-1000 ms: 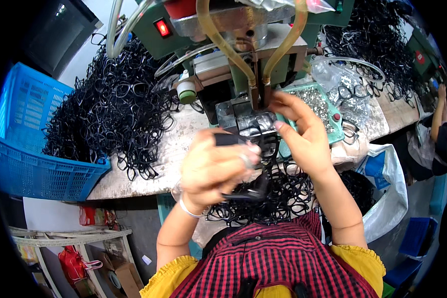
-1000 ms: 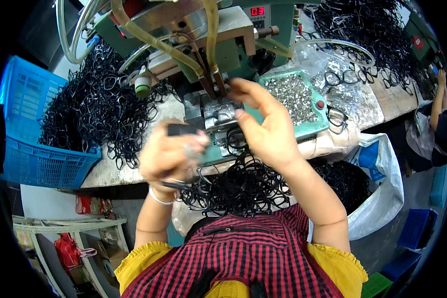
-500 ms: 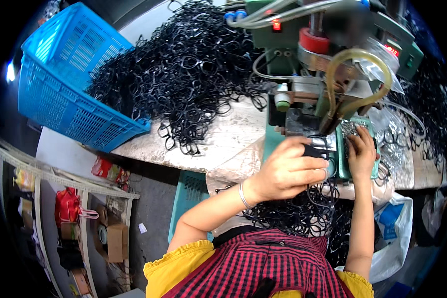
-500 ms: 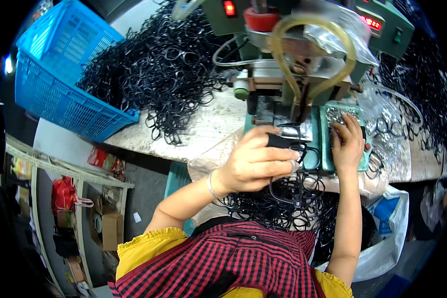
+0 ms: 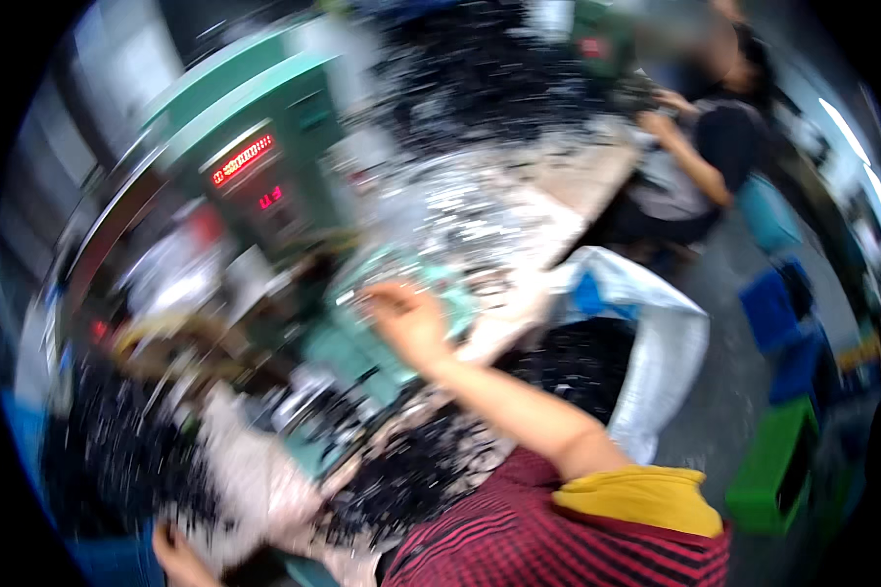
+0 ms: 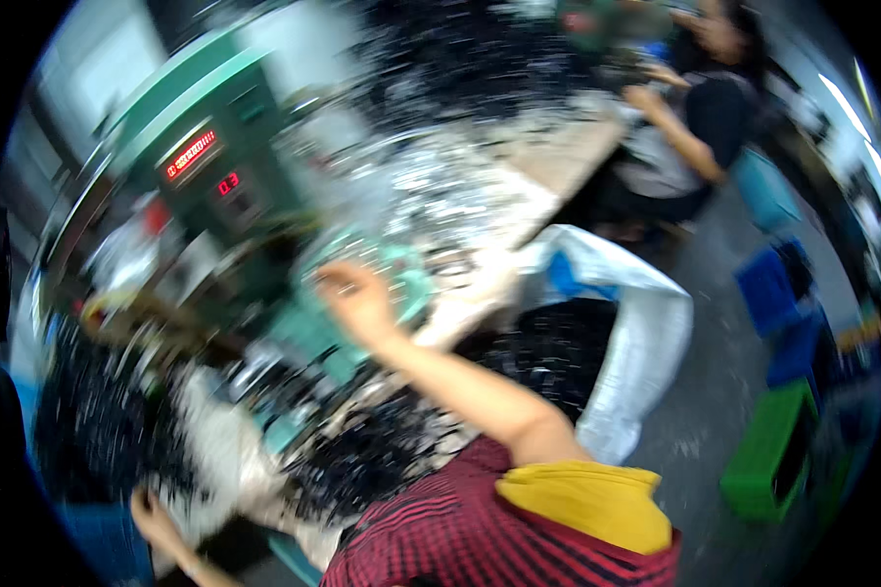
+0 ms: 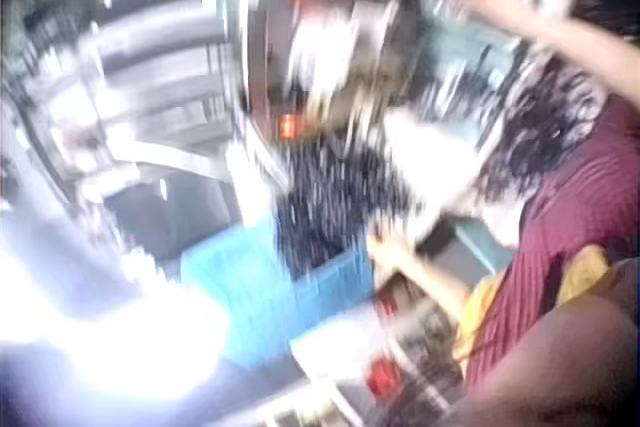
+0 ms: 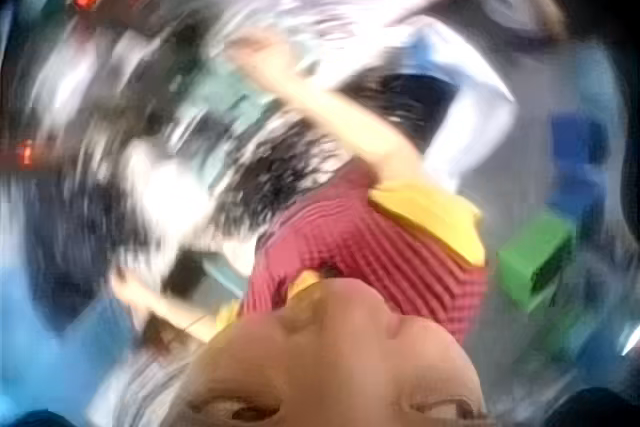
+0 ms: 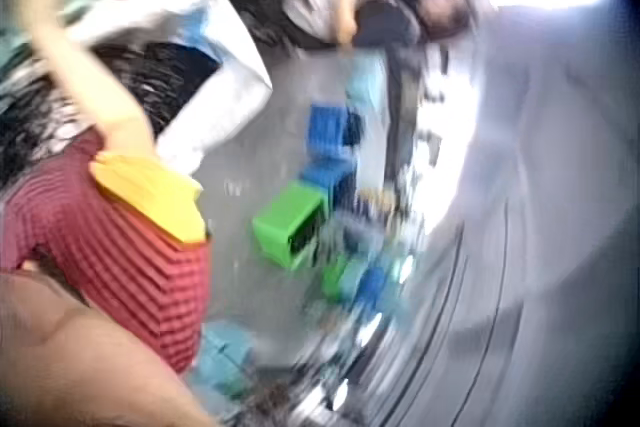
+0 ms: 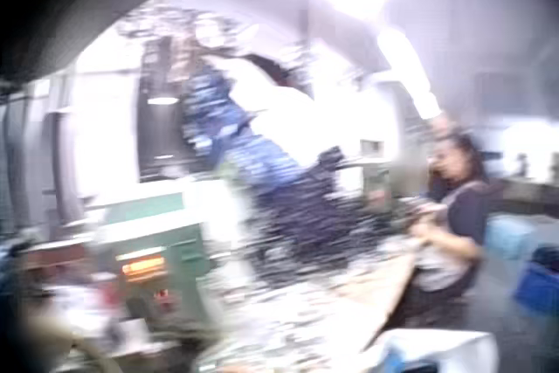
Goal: The person repeatedly picks up black eyeglass frames and small metal components, places them into a green press machine, and operates the lever to attach the parts. Finished frames are placed into a blue basket on the left. The process is continuous and repetitive throughout the clip.
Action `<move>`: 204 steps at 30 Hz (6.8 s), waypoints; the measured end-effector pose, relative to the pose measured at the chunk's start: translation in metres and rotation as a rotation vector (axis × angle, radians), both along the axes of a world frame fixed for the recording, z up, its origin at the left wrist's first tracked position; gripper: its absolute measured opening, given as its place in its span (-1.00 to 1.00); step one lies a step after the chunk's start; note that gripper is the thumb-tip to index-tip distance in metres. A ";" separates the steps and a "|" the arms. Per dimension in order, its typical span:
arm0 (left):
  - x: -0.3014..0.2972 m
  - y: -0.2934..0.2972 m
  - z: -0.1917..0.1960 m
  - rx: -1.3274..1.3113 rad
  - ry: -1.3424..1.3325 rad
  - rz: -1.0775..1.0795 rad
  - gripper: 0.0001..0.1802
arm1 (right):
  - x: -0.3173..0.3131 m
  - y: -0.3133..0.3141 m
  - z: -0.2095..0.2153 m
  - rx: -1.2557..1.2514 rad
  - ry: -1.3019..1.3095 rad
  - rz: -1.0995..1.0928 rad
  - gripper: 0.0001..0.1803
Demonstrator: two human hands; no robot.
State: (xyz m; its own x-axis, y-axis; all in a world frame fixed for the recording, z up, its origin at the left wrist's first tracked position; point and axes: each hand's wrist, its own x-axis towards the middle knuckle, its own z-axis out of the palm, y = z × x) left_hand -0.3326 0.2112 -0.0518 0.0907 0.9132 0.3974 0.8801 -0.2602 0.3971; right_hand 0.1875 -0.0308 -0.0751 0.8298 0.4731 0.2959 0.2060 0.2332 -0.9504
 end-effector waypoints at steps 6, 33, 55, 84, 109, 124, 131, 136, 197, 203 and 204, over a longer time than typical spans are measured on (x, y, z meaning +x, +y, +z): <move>0.048 0.080 -0.127 0.251 -0.051 -0.151 -0.61 | 0.008 -0.017 0.015 -0.017 -0.060 -0.029 -0.81; 0.254 -0.104 0.039 -0.036 -1.246 -0.757 -0.80 | -0.054 0.003 0.065 0.126 0.086 0.313 -0.52; 0.305 -0.154 0.074 0.367 -0.242 -1.417 -0.76 | 0.039 -0.045 -0.002 -0.585 -0.789 -0.201 -0.83; 0.098 -0.004 -0.075 -0.056 0.203 -0.035 -0.66 | 0.048 -0.014 0.005 -0.316 -0.676 -0.240 -0.88; 0.245 -0.124 0.062 -0.504 -1.404 -0.706 -0.73 | -0.033 -0.005 0.058 -0.059 -0.451 0.014 -0.85; 0.293 -0.154 0.141 -0.084 -1.183 -0.978 -0.76 | -0.080 -0.015 0.089 0.124 0.001 0.369 -0.33; 0.295 -0.196 0.093 -1.814 -1.159 -1.004 -0.74 | 0.023 -0.058 0.005 -0.815 -0.840 -0.343 -0.81; 0.321 -0.199 0.071 -1.820 -1.316 -0.824 -0.78 | 0.044 -0.045 0.013 -0.569 -0.808 -0.332 -0.89; 0.262 -0.152 0.104 0.277 -1.164 -1.108 -0.79 | -0.072 0.006 0.085 0.153 0.164 0.359 -0.47; 0.274 -0.167 0.092 0.335 -0.504 -1.292 -0.86 | -0.061 -0.019 0.087 -0.039 -0.174 0.324 -0.59; 0.284 -0.166 0.087 0.369 -0.423 -1.354 -0.80 | -0.047 -0.021 0.085 -0.114 -0.252 0.327 -0.63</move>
